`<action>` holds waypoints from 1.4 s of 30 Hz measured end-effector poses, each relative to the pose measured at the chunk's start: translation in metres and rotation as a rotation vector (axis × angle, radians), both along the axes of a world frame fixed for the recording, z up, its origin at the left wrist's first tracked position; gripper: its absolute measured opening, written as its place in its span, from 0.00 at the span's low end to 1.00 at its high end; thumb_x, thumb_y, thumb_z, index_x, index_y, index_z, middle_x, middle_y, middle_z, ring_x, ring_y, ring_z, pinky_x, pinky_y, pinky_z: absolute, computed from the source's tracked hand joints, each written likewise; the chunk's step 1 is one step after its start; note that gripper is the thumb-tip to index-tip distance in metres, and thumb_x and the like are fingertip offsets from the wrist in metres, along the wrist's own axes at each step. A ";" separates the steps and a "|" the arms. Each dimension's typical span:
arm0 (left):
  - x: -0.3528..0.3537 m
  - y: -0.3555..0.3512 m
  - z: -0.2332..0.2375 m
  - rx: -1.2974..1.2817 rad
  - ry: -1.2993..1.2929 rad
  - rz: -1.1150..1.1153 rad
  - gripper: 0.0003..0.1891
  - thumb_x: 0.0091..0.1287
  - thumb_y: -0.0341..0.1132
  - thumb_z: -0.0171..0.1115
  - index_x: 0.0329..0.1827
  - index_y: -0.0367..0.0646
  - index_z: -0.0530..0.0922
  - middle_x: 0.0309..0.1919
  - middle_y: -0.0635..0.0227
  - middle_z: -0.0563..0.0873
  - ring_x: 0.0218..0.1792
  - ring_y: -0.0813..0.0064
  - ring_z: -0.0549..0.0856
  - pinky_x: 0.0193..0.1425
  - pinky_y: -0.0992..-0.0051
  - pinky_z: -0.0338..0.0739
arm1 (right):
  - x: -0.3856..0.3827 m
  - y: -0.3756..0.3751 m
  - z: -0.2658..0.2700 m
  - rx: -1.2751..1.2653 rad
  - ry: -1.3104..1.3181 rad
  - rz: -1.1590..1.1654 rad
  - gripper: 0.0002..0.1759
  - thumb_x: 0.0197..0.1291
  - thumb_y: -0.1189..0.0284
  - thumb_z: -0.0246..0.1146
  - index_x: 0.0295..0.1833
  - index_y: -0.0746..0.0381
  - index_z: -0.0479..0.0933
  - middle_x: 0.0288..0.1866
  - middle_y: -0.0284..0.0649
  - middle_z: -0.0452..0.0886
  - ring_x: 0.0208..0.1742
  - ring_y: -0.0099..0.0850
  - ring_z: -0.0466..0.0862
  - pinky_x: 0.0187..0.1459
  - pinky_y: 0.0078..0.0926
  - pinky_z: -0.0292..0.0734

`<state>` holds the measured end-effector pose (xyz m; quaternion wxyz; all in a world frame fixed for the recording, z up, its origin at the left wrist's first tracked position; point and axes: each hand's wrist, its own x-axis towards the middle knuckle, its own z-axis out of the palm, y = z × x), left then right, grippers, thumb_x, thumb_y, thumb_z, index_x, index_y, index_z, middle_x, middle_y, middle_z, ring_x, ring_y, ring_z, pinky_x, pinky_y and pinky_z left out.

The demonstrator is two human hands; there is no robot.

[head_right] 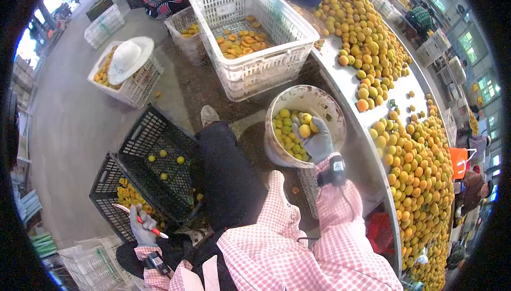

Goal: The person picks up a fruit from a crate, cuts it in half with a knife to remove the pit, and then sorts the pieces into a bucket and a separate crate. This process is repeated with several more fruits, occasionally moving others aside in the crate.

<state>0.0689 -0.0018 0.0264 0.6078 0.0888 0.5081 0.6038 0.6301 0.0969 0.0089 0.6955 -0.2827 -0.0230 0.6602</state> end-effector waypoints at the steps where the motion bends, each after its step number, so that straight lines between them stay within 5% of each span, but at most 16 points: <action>1: 0.006 0.000 0.002 -0.024 0.013 0.040 0.14 0.72 0.48 0.55 0.41 0.47 0.77 0.16 0.84 0.65 0.12 0.91 0.60 0.14 0.85 0.53 | 0.018 0.004 -0.041 0.026 -0.431 -0.022 0.21 0.62 0.67 0.62 0.59 0.59 0.72 0.58 0.43 0.75 0.54 0.35 0.78 0.50 0.35 0.80; 4: 0.010 -0.001 0.000 -0.047 0.001 0.025 0.13 0.72 0.48 0.55 0.42 0.47 0.77 0.16 0.84 0.64 0.12 0.91 0.59 0.14 0.85 0.54 | 0.040 0.003 -0.077 -0.145 -0.987 0.004 0.15 0.63 0.68 0.61 0.54 0.60 0.75 0.52 0.38 0.77 0.50 0.32 0.78 0.49 0.38 0.79; 6: 0.012 -0.002 0.000 -0.063 0.011 0.036 0.13 0.72 0.48 0.55 0.41 0.48 0.77 0.16 0.84 0.64 0.12 0.90 0.59 0.14 0.85 0.53 | 0.046 0.009 -0.083 -0.326 -0.601 -0.492 0.11 0.64 0.68 0.60 0.49 0.60 0.76 0.46 0.35 0.79 0.46 0.29 0.78 0.43 0.32 0.78; 8: 0.009 -0.003 0.002 -0.015 0.000 -0.018 0.14 0.71 0.49 0.55 0.41 0.48 0.77 0.16 0.83 0.64 0.13 0.90 0.60 0.14 0.85 0.53 | 0.032 0.001 -0.043 -0.340 -0.249 -0.530 0.12 0.67 0.65 0.56 0.49 0.60 0.75 0.42 0.34 0.80 0.42 0.27 0.79 0.37 0.24 0.75; 10: 0.009 -0.010 0.008 -0.042 0.019 -0.070 0.14 0.72 0.50 0.53 0.44 0.49 0.77 0.18 0.84 0.64 0.12 0.92 0.59 0.14 0.87 0.54 | 0.013 -0.019 -0.013 -0.069 -0.131 0.037 0.14 0.67 0.65 0.58 0.51 0.61 0.75 0.44 0.41 0.81 0.33 0.23 0.79 0.34 0.21 0.79; 13: 0.028 -0.004 0.016 -0.167 0.123 -0.052 0.15 0.71 0.49 0.55 0.43 0.46 0.76 0.16 0.81 0.66 0.12 0.88 0.60 0.14 0.84 0.55 | -0.073 -0.022 0.039 0.018 -0.066 0.343 0.14 0.66 0.69 0.57 0.54 0.63 0.73 0.47 0.40 0.80 0.38 0.26 0.82 0.37 0.20 0.81; 14: 0.035 -0.001 0.021 -0.161 0.127 -0.067 0.15 0.71 0.49 0.55 0.43 0.46 0.76 0.16 0.81 0.66 0.12 0.88 0.60 0.14 0.84 0.55 | -0.108 -0.028 0.070 0.251 -0.773 0.478 0.15 0.63 0.79 0.58 0.55 0.64 0.72 0.49 0.41 0.79 0.46 0.29 0.83 0.47 0.22 0.82; 15: 0.042 0.002 0.026 -0.147 0.210 -0.131 0.15 0.71 0.48 0.55 0.42 0.45 0.75 0.17 0.80 0.67 0.12 0.88 0.60 0.14 0.84 0.56 | -0.133 -0.031 0.072 0.282 -0.312 0.616 0.22 0.56 0.87 0.60 0.58 0.64 0.71 0.50 0.40 0.78 0.52 0.30 0.82 0.55 0.25 0.79; 18: 0.073 0.012 0.057 -0.158 0.400 -0.242 0.14 0.71 0.45 0.54 0.42 0.43 0.75 0.17 0.79 0.70 0.12 0.88 0.63 0.13 0.84 0.57 | -0.207 -0.035 0.058 0.164 0.331 0.990 0.23 0.64 0.67 0.60 0.62 0.62 0.69 0.49 0.41 0.78 0.54 0.30 0.81 0.51 0.27 0.79; 23: 0.087 0.012 0.037 0.002 1.418 -0.608 0.10 0.62 0.36 0.63 0.40 0.40 0.78 0.27 0.64 0.83 0.28 0.64 0.82 0.32 0.68 0.75 | -0.288 -0.046 0.060 0.392 -0.516 0.960 0.38 0.59 0.58 0.67 0.70 0.64 0.63 0.50 0.39 0.78 0.52 0.25 0.76 0.55 0.25 0.71; 24: 0.100 0.009 0.049 0.011 1.632 -0.676 0.11 0.59 0.34 0.65 0.42 0.39 0.79 0.30 0.59 0.85 0.34 0.57 0.84 0.37 0.66 0.76 | -0.288 -0.049 0.071 0.296 -0.506 0.948 0.27 0.60 0.61 0.65 0.61 0.63 0.72 0.49 0.39 0.79 0.51 0.24 0.76 0.53 0.25 0.71; 28: 0.123 0.000 0.071 0.212 1.560 -0.832 0.22 0.56 0.34 0.67 0.54 0.38 0.76 0.35 0.57 0.86 0.40 0.55 0.85 0.42 0.63 0.77 | -0.279 -0.045 0.063 0.318 -0.661 0.949 0.14 0.62 0.64 0.64 0.45 0.64 0.77 0.47 0.37 0.79 0.50 0.23 0.77 0.51 0.24 0.72; 30: 0.120 -0.004 0.065 0.378 1.411 -0.840 0.21 0.58 0.35 0.67 0.54 0.39 0.75 0.30 0.59 0.85 0.28 0.62 0.85 0.32 0.67 0.78 | -0.275 -0.047 0.058 0.408 -0.772 0.855 0.12 0.62 0.65 0.63 0.41 0.64 0.78 0.46 0.37 0.79 0.50 0.23 0.77 0.50 0.23 0.72; 32: 0.126 -0.011 0.083 -0.239 0.409 -0.884 0.18 0.61 0.36 0.66 0.52 0.42 0.73 0.24 0.62 0.82 0.17 0.72 0.79 0.19 0.76 0.73 | -0.276 -0.047 0.053 0.385 -0.723 0.819 0.14 0.60 0.63 0.64 0.45 0.62 0.77 0.38 0.37 0.80 0.42 0.24 0.78 0.42 0.25 0.74; 39: 0.120 -0.005 0.091 -0.081 0.644 -0.805 0.13 0.67 0.41 0.61 0.45 0.42 0.72 0.16 0.71 0.74 0.10 0.82 0.68 0.11 0.81 0.61 | -0.241 -0.044 0.064 -0.045 -0.022 0.921 0.23 0.67 0.54 0.55 0.57 0.60 0.69 0.45 0.38 0.79 0.34 0.23 0.80 0.32 0.15 0.76; 42: 0.117 -0.006 0.091 -0.060 0.689 -0.689 0.12 0.68 0.39 0.60 0.45 0.42 0.71 0.17 0.69 0.76 0.09 0.82 0.68 0.11 0.81 0.62 | -0.219 -0.035 0.043 0.138 0.133 0.982 0.30 0.71 0.48 0.44 0.63 0.61 0.66 0.52 0.41 0.79 0.31 0.23 0.78 0.27 0.14 0.71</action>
